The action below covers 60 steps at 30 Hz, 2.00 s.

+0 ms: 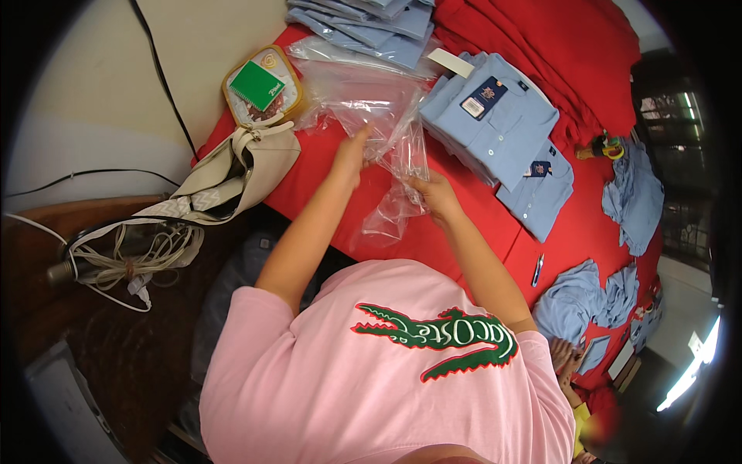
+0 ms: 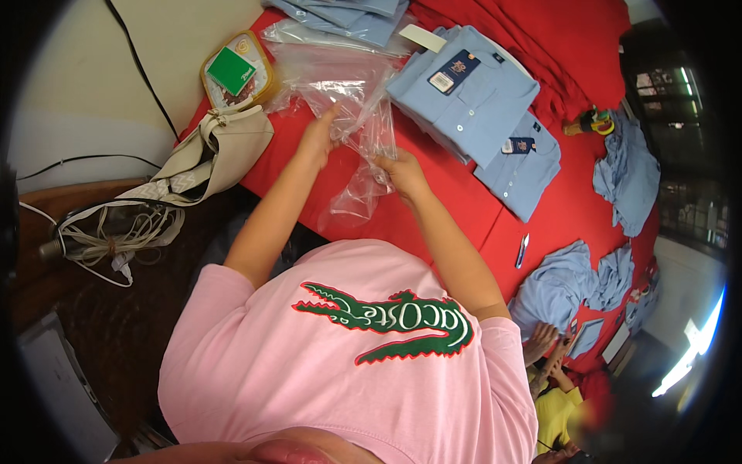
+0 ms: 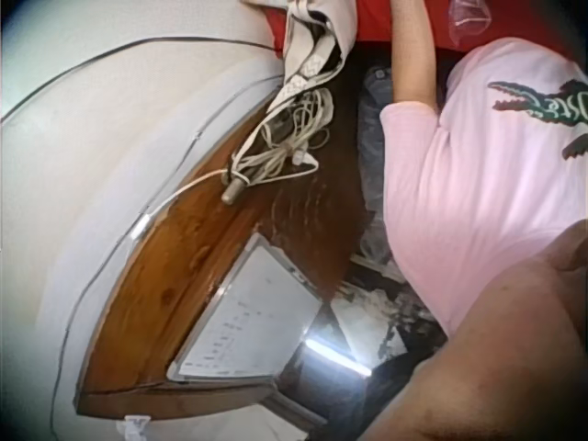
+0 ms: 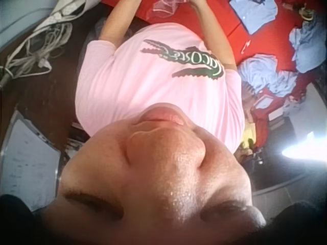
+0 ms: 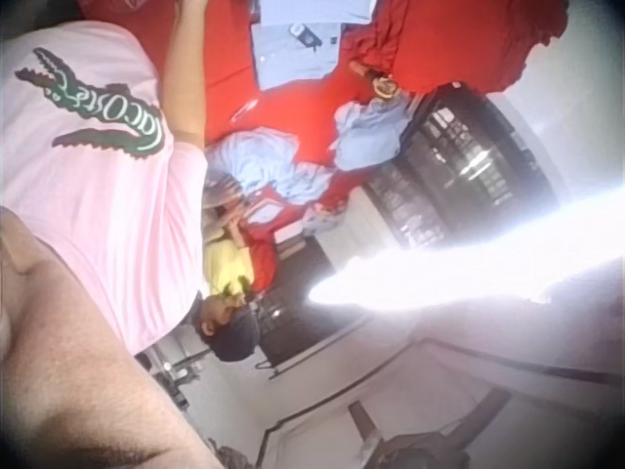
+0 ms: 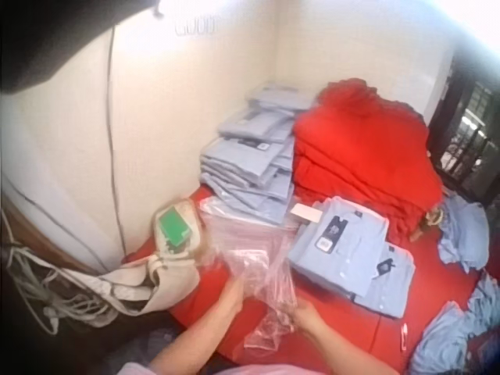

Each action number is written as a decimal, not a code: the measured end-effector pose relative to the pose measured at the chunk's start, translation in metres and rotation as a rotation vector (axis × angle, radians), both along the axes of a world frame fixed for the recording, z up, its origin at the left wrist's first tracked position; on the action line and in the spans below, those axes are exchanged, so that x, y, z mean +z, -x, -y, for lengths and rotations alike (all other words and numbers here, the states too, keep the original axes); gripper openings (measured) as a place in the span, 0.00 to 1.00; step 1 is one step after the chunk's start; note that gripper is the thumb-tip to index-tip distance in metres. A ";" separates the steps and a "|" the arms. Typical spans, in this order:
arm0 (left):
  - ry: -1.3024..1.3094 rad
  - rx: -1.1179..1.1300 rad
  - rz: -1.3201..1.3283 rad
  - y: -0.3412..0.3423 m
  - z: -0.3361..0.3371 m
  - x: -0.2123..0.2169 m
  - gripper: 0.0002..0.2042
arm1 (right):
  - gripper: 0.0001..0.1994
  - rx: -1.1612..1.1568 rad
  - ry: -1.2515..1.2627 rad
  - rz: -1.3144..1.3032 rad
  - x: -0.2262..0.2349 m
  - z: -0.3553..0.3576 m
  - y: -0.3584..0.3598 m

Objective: The person bags folded shirts into clear plastic bags and stacks them on a bed.

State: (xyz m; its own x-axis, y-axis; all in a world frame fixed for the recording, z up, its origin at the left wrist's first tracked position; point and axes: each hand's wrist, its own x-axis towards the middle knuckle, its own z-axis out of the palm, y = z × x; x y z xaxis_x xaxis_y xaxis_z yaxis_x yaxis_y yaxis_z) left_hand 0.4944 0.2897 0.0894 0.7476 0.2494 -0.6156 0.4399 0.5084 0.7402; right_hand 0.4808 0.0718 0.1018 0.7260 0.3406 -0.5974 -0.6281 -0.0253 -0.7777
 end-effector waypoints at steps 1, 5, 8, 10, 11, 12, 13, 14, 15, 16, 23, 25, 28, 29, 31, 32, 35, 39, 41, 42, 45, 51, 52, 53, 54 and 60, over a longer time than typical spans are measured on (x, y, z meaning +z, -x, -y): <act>-0.024 0.025 0.015 -0.019 -0.007 -0.006 0.20 | 0.13 0.030 0.024 0.025 0.003 0.002 0.002; 0.099 0.137 0.034 -0.067 -0.016 -0.022 0.19 | 0.12 0.112 0.033 0.113 -0.010 0.025 0.001; 0.220 0.182 0.012 -0.074 -0.013 -0.050 0.20 | 0.13 0.114 0.086 0.107 -0.003 0.027 0.005; 0.235 0.291 0.150 -0.082 -0.038 -0.090 0.20 | 0.16 0.239 0.152 0.144 0.005 0.023 0.006; 0.247 0.341 0.218 -0.083 -0.050 -0.103 0.20 | 0.17 0.298 0.189 0.162 0.006 0.027 0.007; 0.184 0.316 0.157 -0.082 -0.053 -0.106 0.20 | 0.19 0.304 0.228 0.147 0.003 0.041 0.014; 0.124 0.290 0.105 -0.084 -0.058 -0.099 0.20 | 0.20 0.309 0.270 0.139 0.003 0.060 0.020; 0.062 0.264 0.055 -0.087 -0.060 -0.092 0.20 | 0.21 0.316 0.310 0.131 0.003 0.078 0.027; -0.012 0.275 0.095 -0.084 -0.059 -0.084 0.20 | 0.22 0.374 0.408 0.138 0.014 0.093 0.032; -0.028 0.293 0.118 -0.083 -0.069 -0.086 0.20 | 0.23 0.443 0.501 0.154 0.027 0.107 0.037; -0.445 0.214 0.295 -0.030 -0.056 -0.047 0.21 | 0.17 0.094 0.327 0.008 0.073 0.262 0.121; -1.022 0.508 0.466 0.011 -0.015 -0.031 0.22 | 0.15 -0.266 0.269 0.052 0.070 0.293 0.158; -0.792 0.164 0.581 0.058 0.045 0.022 0.15 | 0.11 -0.760 0.134 0.091 0.059 0.322 0.204; -0.361 -0.023 0.585 0.060 0.062 0.027 0.15 | 0.10 -0.866 0.112 0.108 0.045 0.332 0.215; 0.220 -0.266 0.414 0.045 0.090 0.059 0.13 | 0.10 -1.015 0.004 0.128 0.027 0.334 0.234; 0.232 -0.271 0.400 0.033 0.102 0.063 0.14 | 0.10 -1.018 -0.018 0.149 0.023 0.331 0.239; 0.310 -0.292 0.328 -0.007 0.131 0.066 0.17 | 0.11 -1.036 -0.063 0.187 0.024 0.295 0.249; 0.393 -0.248 0.167 -0.044 0.163 0.066 0.20 | 0.13 -1.005 -0.048 0.188 0.048 0.264 0.281; 0.407 -0.219 0.211 -0.056 0.187 0.065 0.21 | 0.15 -0.949 -0.092 0.249 0.044 0.269 0.304; 0.432 -0.210 0.284 -0.062 0.192 0.058 0.22 | 0.16 -0.921 -0.106 0.278 0.044 0.274 0.314; 0.305 -0.153 0.330 -0.070 0.196 0.042 0.22 | 0.14 -0.857 -0.158 0.330 0.058 0.276 0.327; 0.261 -0.210 0.394 0.041 0.195 0.041 0.26 | 0.11 -0.905 -0.186 0.373 0.075 0.294 0.377; 0.289 -0.226 0.365 0.074 0.190 0.038 0.26 | 0.11 -0.910 -0.206 0.370 0.077 0.298 0.386; 0.318 -0.240 0.338 0.111 0.187 0.032 0.26 | 0.10 -0.913 -0.225 0.368 0.078 0.301 0.393; 0.359 -0.238 0.307 0.151 0.188 0.030 0.25 | 0.10 -0.915 -0.242 0.362 0.078 0.304 0.401; 0.414 -0.119 -0.006 0.309 0.193 -0.045 0.20 | 0.08 -0.931 -0.156 0.396 0.066 0.299 0.419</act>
